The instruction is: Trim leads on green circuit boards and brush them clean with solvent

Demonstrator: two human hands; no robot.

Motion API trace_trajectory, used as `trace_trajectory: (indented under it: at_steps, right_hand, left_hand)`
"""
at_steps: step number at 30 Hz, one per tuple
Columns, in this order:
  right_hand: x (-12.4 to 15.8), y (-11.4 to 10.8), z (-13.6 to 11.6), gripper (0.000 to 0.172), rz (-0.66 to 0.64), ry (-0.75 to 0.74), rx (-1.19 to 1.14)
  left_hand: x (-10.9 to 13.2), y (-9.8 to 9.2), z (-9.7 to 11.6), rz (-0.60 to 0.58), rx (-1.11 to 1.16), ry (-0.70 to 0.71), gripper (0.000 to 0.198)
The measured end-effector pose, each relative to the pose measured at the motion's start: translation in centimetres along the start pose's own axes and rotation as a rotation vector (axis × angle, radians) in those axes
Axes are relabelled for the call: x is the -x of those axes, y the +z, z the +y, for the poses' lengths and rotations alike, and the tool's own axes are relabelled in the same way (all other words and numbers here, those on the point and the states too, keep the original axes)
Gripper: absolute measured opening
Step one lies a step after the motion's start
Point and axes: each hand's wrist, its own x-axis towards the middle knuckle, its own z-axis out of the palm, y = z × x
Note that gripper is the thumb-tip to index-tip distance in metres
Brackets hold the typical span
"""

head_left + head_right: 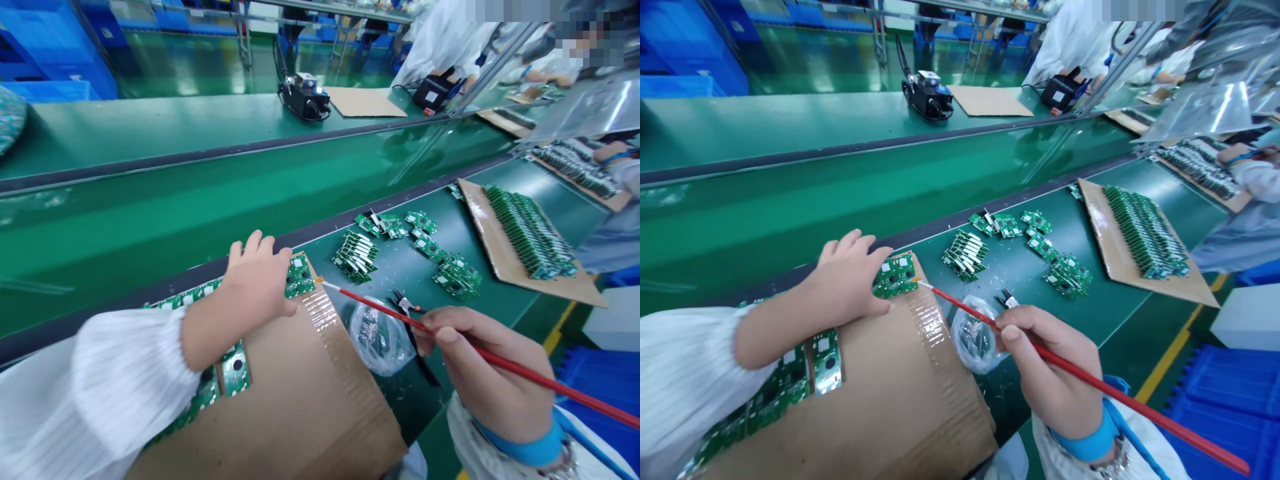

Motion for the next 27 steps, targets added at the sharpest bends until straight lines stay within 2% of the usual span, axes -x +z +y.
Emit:
trace_trajectory:
  at_steps: [3,7,10,13,16,27]
  right_hand:
    - [1.0,0.0,-0.5,0.009,-0.052,0.044,-0.114]
    - [1.9,1.5,-2.3,0.015,-0.247,0.000,-0.161]
    - [2.5,3.3,-3.7,0.011,-0.335,-0.059,-0.148]
    - [3.3,4.9,-4.5,0.009,-0.357,-0.068,-0.110]
    - [4.2,5.8,-4.8,0.013,-0.342,-0.040,-0.052]
    - [5.1,6.7,-5.6,0.013,-0.317,-0.070,0.035]
  left_hand:
    - [4.6,0.3,-1.9,0.080,-0.087,-0.059,0.075]
    - [11.1,3.8,-3.6,0.149,-0.136,-0.167,0.068]
    - [13.3,6.3,-3.5,0.189,-0.100,-0.223,0.064]
    - [13.3,7.3,-3.0,0.196,-0.049,-0.236,0.064]
    - [12.5,7.2,-2.8,0.169,0.009,-0.241,0.062]
    - [11.4,7.3,-2.9,0.151,0.064,-0.213,0.065]
